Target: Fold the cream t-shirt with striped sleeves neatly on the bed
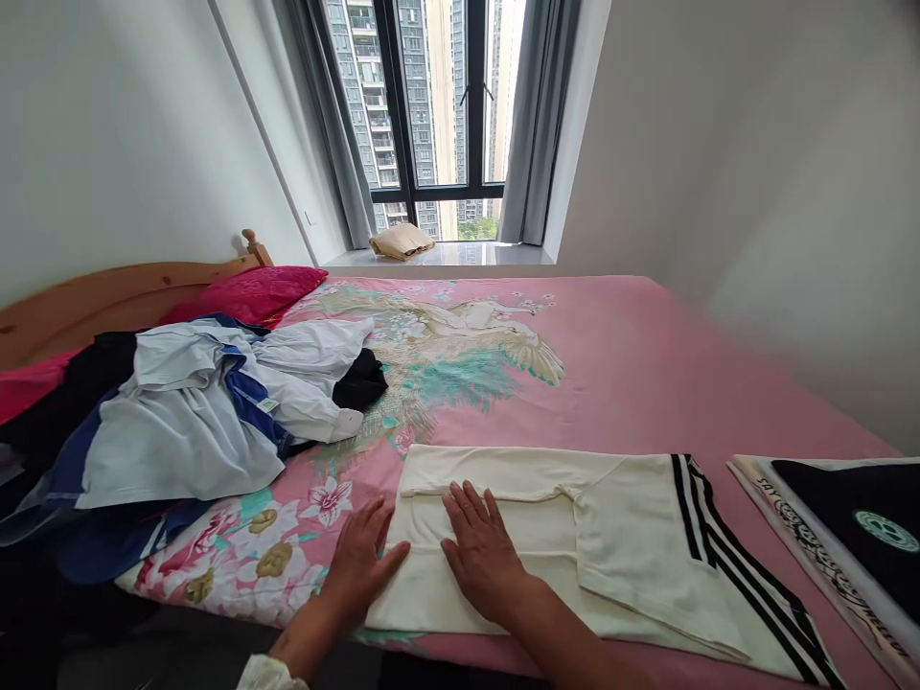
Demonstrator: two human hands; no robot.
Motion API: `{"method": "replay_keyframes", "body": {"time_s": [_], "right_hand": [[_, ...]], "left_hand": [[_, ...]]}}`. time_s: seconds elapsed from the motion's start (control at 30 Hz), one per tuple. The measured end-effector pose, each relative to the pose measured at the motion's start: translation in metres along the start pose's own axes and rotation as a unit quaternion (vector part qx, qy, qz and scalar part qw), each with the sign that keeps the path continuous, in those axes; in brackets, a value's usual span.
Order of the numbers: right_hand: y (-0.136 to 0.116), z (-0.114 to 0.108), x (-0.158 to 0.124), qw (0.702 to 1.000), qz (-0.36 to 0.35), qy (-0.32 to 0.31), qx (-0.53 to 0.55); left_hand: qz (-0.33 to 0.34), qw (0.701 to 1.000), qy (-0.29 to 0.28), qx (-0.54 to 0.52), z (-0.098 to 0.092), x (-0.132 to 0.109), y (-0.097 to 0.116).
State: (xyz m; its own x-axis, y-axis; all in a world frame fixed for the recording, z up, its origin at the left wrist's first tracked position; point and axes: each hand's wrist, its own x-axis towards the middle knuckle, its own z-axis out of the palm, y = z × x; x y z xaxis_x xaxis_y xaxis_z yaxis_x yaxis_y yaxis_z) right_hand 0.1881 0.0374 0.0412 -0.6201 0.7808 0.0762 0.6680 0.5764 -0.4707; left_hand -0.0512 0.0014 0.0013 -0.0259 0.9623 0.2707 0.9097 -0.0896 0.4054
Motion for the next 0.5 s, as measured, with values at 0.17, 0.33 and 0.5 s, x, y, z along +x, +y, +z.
{"method": "replay_keyframes", "body": {"time_s": [0.17, 0.33, 0.5], "right_hand": [[-0.014, 0.029, 0.040, 1.000, -0.001, -0.014, 0.010], [-0.010, 0.044, 0.043, 1.000, 0.007, -0.012, -0.012], [-0.007, 0.050, 0.041, 1.000, 0.006, 0.002, -0.030]], "left_hand": [[-0.040, 0.996, 0.070, 0.036, 0.008, -0.026, 0.000], [0.001, 0.999, 0.011, 0.044, -0.006, -0.032, -0.016], [0.032, 0.986, -0.105, 0.124, -0.015, -0.042, -0.024]]}}
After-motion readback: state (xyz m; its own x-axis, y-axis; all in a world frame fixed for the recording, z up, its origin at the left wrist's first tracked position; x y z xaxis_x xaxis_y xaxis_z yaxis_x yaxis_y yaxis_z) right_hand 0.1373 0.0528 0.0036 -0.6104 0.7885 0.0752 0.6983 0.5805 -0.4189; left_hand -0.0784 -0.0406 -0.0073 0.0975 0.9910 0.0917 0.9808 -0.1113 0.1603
